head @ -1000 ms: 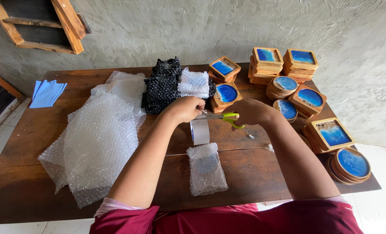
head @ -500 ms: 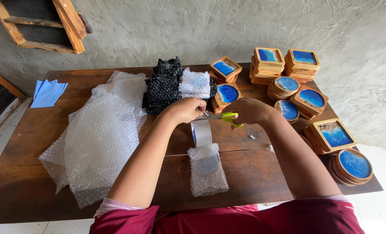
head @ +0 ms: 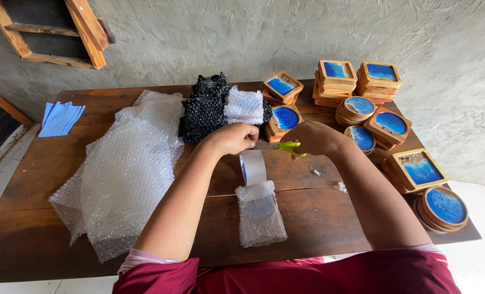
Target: The person wraps small coasters with ocean-themed resin art in bubble wrap and secures them with adhesive tape using scissors.
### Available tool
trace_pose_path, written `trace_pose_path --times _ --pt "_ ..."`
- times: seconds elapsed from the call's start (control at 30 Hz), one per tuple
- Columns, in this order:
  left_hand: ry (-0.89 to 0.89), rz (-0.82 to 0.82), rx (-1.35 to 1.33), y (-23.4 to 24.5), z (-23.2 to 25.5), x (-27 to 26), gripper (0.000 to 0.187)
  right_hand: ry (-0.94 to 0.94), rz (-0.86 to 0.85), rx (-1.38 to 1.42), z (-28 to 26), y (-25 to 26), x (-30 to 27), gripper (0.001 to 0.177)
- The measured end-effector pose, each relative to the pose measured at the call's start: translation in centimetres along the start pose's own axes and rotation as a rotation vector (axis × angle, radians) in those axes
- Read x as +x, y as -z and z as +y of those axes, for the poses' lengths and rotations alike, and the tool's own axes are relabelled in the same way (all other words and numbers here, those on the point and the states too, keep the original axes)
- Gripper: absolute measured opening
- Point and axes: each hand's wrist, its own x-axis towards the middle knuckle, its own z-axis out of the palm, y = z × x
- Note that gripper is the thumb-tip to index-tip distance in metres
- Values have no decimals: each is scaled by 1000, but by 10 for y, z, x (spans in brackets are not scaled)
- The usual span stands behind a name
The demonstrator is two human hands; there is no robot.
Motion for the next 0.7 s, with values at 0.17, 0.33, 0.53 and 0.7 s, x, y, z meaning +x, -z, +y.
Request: trace_pose_path --times 0.17,0.33,0.53,0.7 --pt "3 1 -3 0 1 -1 6 -7 3 -1 5 -3 4 46" --pt "8 -6 -30 1 -5 1 6 25 -4 -27 -8 0 -9 51" --pt "-5 -25 -246 7 4 -12 7 -20 2 82 17 -21 -12 60" --pt "-32 -28 -298 4 -2 -15 9 -55 -19 331 41 -50 -16 58"
